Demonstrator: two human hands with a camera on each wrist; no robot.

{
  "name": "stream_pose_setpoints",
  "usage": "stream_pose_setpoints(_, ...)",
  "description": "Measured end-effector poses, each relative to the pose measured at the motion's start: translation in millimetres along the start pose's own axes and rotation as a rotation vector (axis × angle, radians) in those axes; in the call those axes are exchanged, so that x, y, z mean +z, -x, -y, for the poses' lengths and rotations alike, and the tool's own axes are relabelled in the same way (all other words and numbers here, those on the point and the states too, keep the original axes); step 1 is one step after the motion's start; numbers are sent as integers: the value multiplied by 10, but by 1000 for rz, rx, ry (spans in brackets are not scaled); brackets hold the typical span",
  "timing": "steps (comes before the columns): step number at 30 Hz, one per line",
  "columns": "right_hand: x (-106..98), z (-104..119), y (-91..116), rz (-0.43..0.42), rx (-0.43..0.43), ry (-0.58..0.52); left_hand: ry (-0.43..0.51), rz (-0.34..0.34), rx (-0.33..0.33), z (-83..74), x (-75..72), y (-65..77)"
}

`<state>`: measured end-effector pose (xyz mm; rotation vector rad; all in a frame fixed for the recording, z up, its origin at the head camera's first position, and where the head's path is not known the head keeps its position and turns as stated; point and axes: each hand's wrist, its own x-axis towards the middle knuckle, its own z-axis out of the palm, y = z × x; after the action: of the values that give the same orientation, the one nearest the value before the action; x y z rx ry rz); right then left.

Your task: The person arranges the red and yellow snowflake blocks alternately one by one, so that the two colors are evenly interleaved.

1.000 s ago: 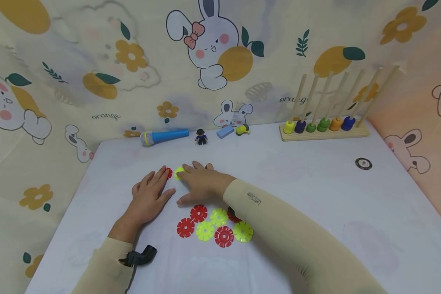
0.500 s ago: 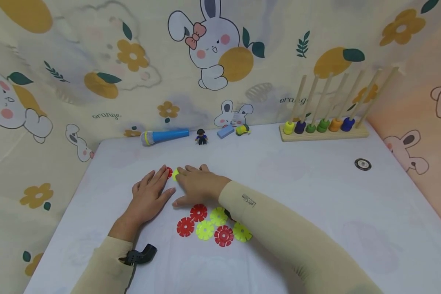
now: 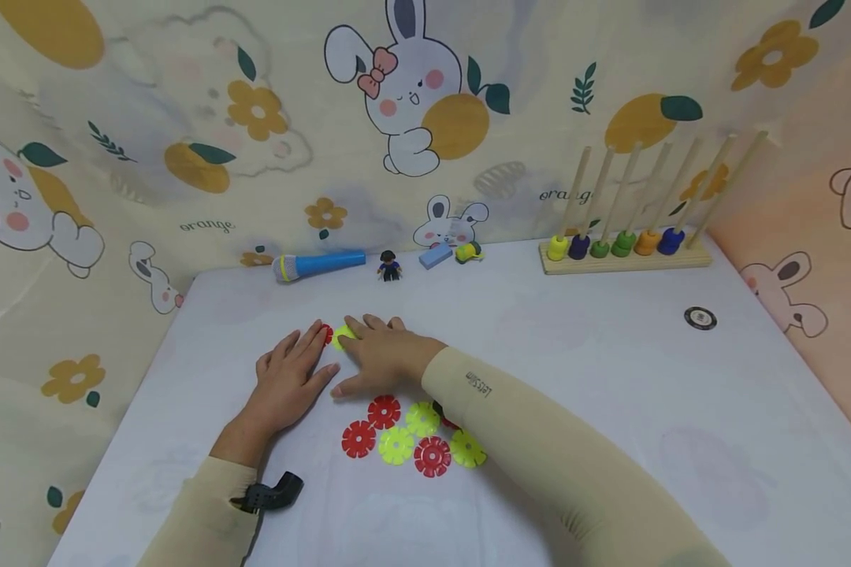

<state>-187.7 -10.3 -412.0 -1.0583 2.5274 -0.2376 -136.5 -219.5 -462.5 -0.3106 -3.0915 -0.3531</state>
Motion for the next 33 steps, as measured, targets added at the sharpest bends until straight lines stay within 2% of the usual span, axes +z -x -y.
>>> stream_pose_setpoints(9,-4,-46,-20,1,4,-21,15,-10,17,-8,-13,8)
stream_pose_setpoints(12,-35,-80,-9,-15,5,-77,33,-22,39,-15,-9,12)
stream_pose_setpoints(16,-106,-166,85,-57,25,-210,61,-25,111,-40,5,11)
stream_pose_setpoints(20,-137,-289,312,-128,27,-401,47,-10,158,-74,19,13)
stream_pose_setpoints(25,-114,-402,710,-229,-53,-667,15,11,138,-101,25,17)
stream_pose_setpoints(29,-36,-467,1047,-304,-117,-787,12,22,130,-109,23,15)
stream_pose_setpoints(33,138,-572,1330,-376,-163,-864,9,21,128,-114,25,23)
